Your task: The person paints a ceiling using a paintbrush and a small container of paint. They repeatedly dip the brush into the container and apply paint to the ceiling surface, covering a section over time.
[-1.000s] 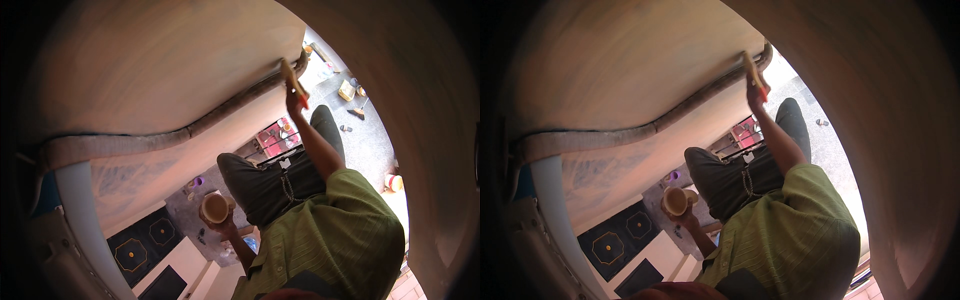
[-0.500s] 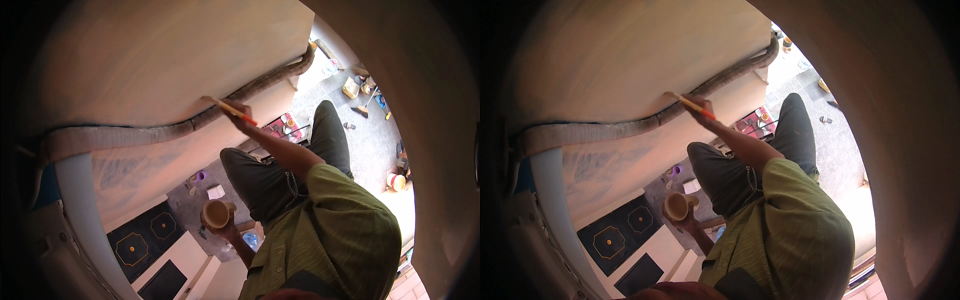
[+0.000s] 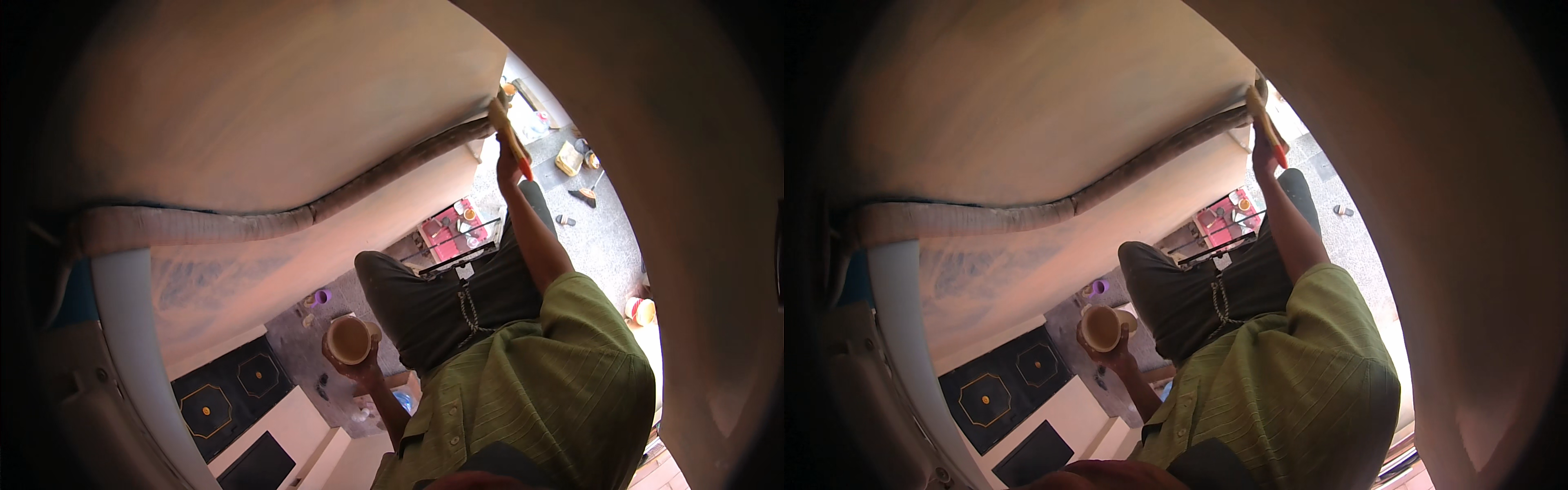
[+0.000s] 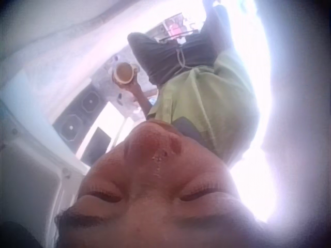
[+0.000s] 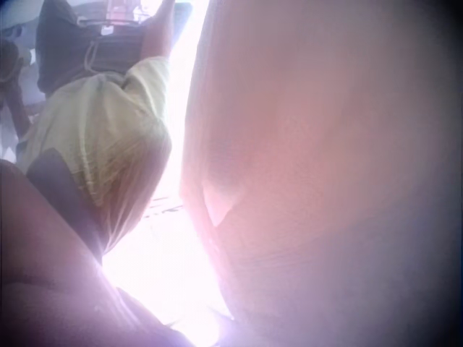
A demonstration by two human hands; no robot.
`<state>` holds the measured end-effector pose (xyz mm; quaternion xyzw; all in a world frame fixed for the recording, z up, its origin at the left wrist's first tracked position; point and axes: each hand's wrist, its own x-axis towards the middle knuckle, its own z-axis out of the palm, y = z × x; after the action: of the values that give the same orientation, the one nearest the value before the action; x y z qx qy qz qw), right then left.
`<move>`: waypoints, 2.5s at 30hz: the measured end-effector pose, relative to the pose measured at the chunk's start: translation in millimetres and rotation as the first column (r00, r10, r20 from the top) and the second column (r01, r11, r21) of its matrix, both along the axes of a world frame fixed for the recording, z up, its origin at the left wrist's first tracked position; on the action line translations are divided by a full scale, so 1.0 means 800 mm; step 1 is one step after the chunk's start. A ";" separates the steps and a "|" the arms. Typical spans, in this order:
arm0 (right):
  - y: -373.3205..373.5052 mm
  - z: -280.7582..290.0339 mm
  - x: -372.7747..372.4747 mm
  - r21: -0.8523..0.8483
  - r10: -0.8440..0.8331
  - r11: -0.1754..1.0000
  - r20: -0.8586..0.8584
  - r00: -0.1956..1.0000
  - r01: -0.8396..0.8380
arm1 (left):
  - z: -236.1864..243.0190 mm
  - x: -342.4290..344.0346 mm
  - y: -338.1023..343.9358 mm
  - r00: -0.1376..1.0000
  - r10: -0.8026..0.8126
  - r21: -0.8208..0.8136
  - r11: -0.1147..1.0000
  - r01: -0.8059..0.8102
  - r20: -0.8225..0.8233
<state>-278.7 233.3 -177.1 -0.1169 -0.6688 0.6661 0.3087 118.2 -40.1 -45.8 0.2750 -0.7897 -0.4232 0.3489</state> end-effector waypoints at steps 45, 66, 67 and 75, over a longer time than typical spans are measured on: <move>0.033 -0.014 -0.056 0.280 -0.265 0.933 0.105 0.958 0.228 | -0.006 0.005 -0.013 0.998 0.020 -0.098 0.995 -0.013 0.067; 0.044 -0.048 -0.059 0.450 -0.061 0.893 0.140 0.988 -0.009 | -0.003 -0.011 -0.009 0.997 -0.048 -0.085 0.995 0.053 0.057; 0.058 -0.061 -0.068 0.398 -0.138 0.914 0.117 0.983 0.081 | -0.002 -0.012 -0.009 0.997 -0.047 -0.091 0.995 0.052 0.057; 0.044 -0.007 -0.023 0.046 0.114 0.992 0.011 0.993 -0.115 | -0.010 -0.014 -0.006 0.998 0.023 -0.051 0.998 -0.020 0.064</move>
<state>-297.0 268.5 -182.5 -0.0739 -0.6910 0.6665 0.2699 107.1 -44.6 -54.0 0.2880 -0.8080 -0.3903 0.3346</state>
